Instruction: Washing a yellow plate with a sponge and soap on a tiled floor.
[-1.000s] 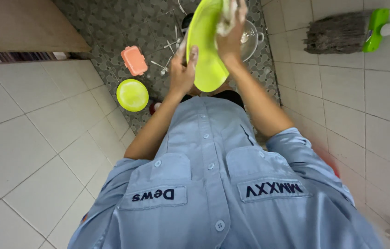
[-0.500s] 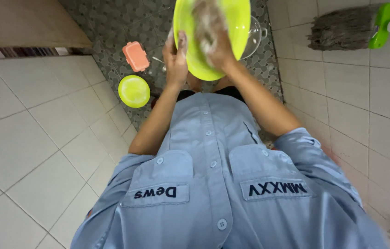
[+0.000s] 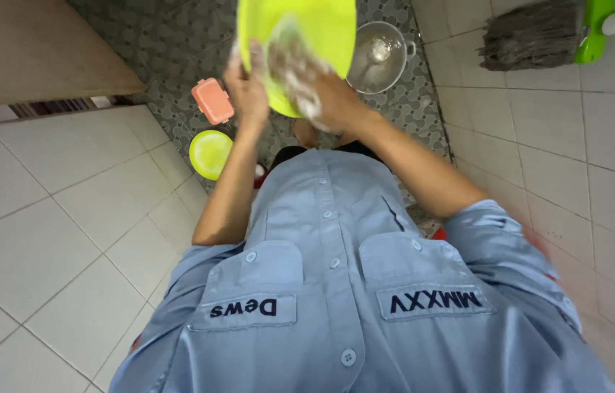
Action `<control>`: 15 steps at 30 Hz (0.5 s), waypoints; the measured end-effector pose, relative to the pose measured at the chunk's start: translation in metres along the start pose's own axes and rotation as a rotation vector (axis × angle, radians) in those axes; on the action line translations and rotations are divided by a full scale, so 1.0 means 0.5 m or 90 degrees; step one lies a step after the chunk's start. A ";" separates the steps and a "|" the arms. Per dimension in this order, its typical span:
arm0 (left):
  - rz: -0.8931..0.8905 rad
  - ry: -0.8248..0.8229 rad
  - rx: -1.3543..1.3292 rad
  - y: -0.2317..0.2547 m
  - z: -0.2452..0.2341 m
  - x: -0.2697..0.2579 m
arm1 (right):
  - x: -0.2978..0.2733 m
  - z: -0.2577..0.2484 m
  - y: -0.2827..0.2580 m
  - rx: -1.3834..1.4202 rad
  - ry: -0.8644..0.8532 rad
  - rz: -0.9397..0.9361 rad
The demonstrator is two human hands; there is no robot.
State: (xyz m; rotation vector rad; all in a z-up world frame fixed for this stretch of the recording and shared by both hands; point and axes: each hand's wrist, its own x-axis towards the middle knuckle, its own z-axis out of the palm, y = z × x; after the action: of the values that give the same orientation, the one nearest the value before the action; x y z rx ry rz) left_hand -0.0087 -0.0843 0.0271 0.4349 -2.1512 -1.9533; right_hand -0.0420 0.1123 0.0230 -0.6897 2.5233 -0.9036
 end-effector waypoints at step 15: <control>-0.123 0.190 -0.321 -0.025 -0.001 0.011 | -0.061 -0.013 -0.004 -0.009 -0.044 -0.209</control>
State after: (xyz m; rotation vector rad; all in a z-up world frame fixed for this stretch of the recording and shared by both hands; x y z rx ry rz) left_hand -0.0129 -0.0875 0.0146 0.7971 -1.4174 -2.2612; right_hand -0.0199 0.1315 0.0344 -1.1431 2.3970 -0.9490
